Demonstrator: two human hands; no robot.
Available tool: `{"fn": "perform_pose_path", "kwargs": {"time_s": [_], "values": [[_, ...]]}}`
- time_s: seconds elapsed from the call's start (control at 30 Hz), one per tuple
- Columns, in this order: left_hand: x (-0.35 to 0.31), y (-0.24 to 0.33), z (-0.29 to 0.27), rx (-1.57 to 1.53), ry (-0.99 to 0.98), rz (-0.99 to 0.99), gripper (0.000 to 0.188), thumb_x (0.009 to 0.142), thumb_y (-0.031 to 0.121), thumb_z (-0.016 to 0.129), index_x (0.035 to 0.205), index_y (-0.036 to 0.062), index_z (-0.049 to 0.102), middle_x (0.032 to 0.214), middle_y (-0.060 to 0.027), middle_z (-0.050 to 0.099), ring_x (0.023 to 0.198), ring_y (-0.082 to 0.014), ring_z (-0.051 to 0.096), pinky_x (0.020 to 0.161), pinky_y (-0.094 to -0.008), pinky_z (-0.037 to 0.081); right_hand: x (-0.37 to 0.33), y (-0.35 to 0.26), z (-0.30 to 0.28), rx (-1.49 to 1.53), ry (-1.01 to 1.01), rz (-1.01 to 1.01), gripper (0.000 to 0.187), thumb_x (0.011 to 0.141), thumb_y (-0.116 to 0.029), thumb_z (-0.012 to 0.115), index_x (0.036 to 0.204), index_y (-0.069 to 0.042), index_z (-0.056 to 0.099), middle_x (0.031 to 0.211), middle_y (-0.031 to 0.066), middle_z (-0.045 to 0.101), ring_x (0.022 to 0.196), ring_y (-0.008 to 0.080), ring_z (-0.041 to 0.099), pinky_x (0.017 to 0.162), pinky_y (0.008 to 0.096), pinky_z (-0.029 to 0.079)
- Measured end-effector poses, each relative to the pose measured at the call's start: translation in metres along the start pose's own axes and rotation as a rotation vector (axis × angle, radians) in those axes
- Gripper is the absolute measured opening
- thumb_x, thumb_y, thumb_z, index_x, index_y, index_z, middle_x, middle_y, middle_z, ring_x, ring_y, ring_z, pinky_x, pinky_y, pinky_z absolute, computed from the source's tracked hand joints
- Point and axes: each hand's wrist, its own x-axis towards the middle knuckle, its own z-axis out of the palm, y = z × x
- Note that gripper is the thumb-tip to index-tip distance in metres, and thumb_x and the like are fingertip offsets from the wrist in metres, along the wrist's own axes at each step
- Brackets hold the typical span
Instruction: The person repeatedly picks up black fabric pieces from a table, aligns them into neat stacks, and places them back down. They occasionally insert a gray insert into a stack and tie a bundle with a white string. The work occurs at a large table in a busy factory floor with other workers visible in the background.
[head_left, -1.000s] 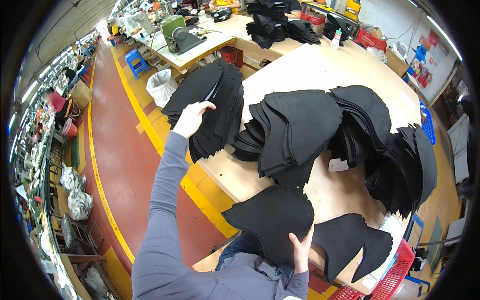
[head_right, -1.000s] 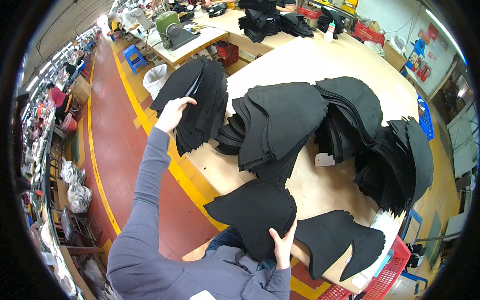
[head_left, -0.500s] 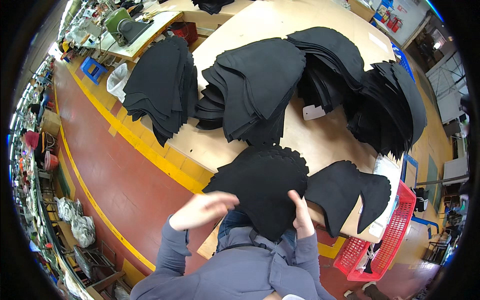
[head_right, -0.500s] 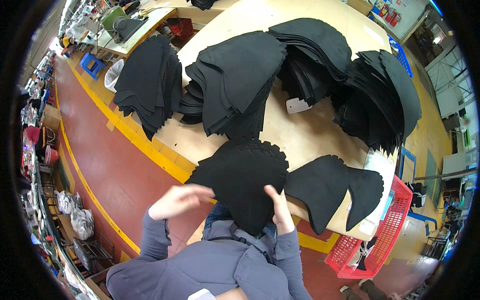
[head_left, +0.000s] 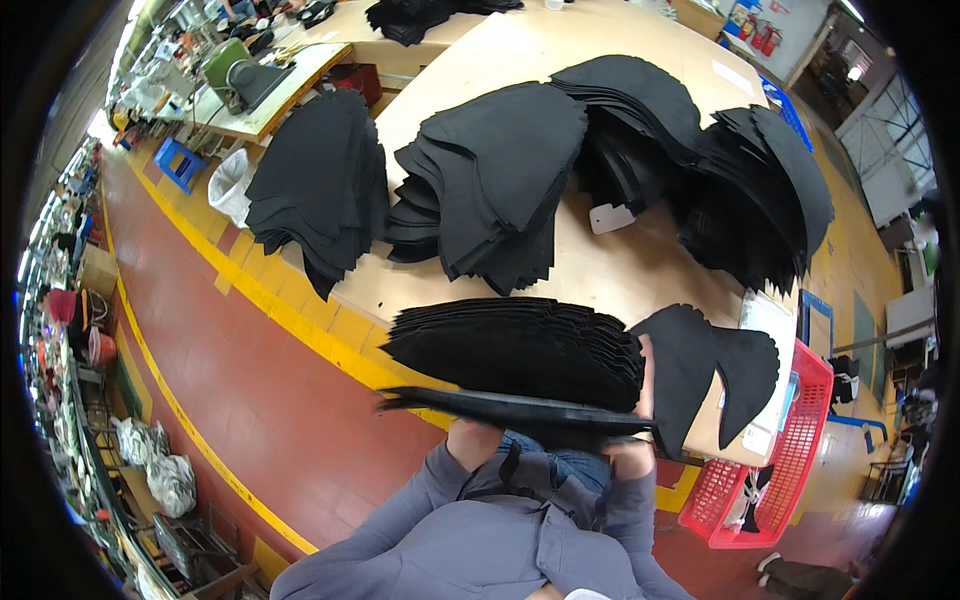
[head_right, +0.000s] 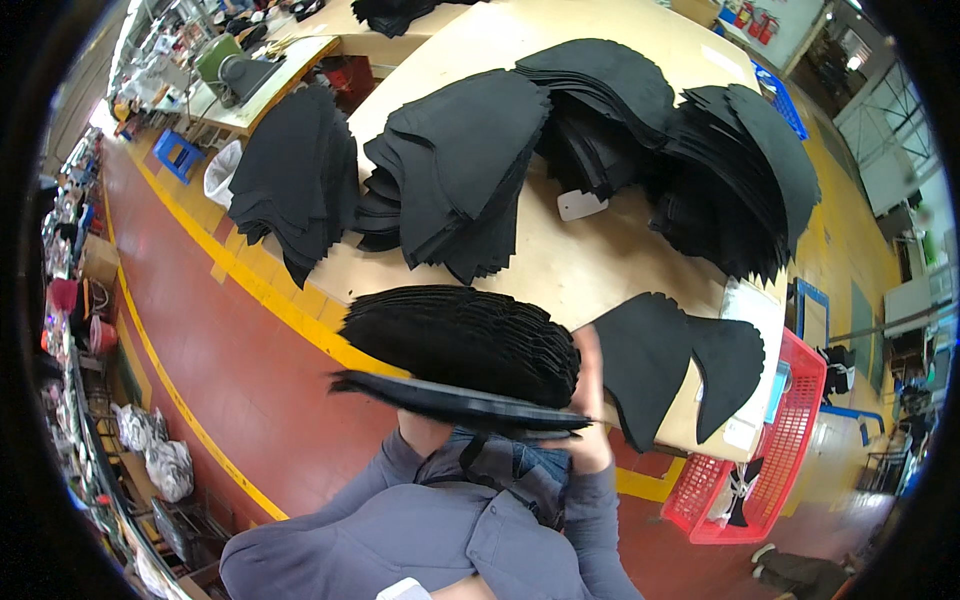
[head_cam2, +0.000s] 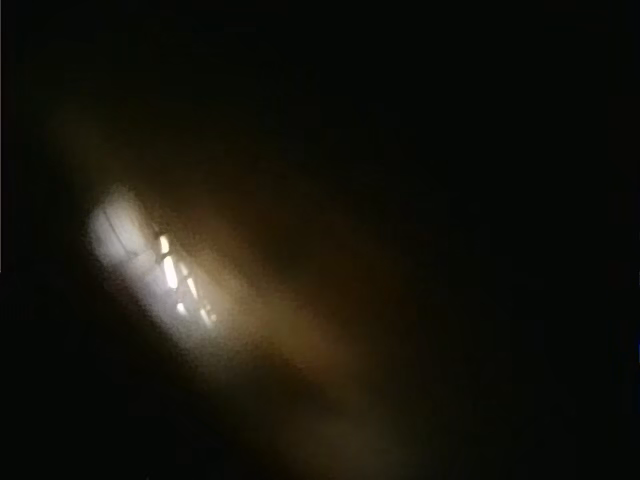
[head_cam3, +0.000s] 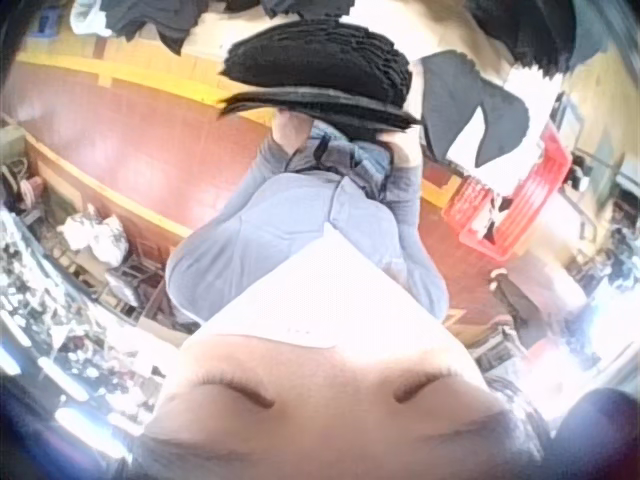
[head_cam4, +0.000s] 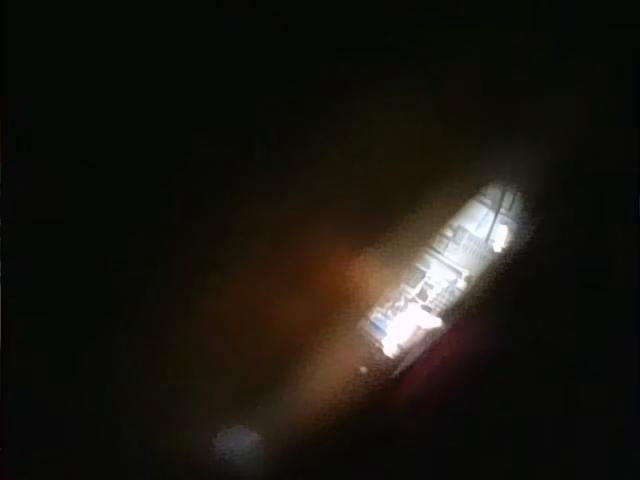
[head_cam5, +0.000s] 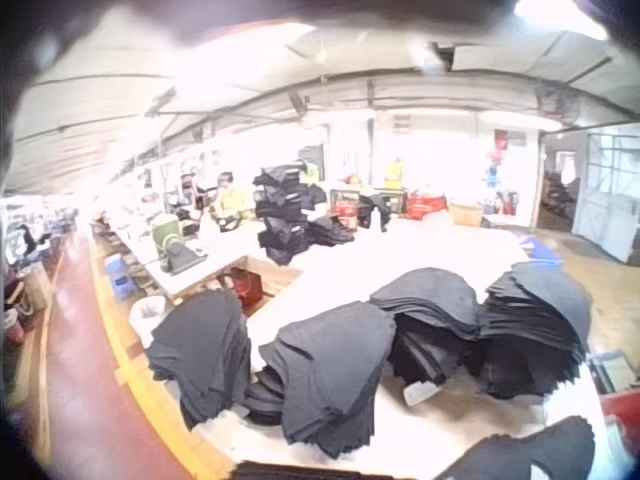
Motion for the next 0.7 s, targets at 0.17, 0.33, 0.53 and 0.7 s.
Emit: {"fn": "perform_pose_path", "kwargs": {"time_s": [0.17,0.33,0.53,0.7], "values": [[0.03,0.021,0.027,0.119,-0.134,0.06,0.038,0.092,0.018,0.065,0.128,0.0069,0.055,0.126,-0.0104,0.059,0.118,-0.0237,0.054,0.101,-0.0369,0.046,0.058,-0.037,0.021,0.479,0.222,0.172,0.061,0.097,-0.033,0.056,0.149,-0.012,0.033,0.149,0.0128,0.04,0.125,0.0252,0.054,0.109,0.0443,0.042],[0.062,0.039,0.055,0.375,-0.049,0.41,0.042,0.083,0.007,0.073,0.122,0.0042,0.058,0.117,-0.0091,0.063,0.109,-0.0222,0.06,0.096,-0.0351,0.048,0.061,-0.001,0.037,0.111,-0.089,-0.302,0.094,0.085,-0.056,0.066,0.153,-0.01,0.019,0.149,0.0119,0.036,0.139,0.0265,0.036,0.115,0.0426,0.032],[0.08,0.09,0.045,1.52,0.222,0.233,0.054,0.071,0.001,0.082,0.12,0.0014,0.058,0.116,-0.0113,0.063,0.102,-0.0243,0.062,0.096,-0.034,0.046,0.079,0.05,-0.006,-0.047,0.046,-0.057,0.092,0.088,-0.074,0.04,0.154,-0.013,0.023,0.152,0.0116,0.036,0.143,0.0237,0.026,0.117,0.0422,0.016],[0.094,0.096,0.044,1.607,-0.077,0.528,0.072,0.071,0.019,0.077,0.134,0.0034,0.048,0.122,-0.0131,0.059,0.118,-0.027,0.053,0.107,-0.041,0.035,0.085,0.069,-0.025,-0.728,-0.095,-0.05,0.081,0.096,-0.056,0.042,0.156,-0.01,0.015,0.161,0.0144,0.017,0.149,0.0266,0.013,0.119,0.0466,0.01]]}}
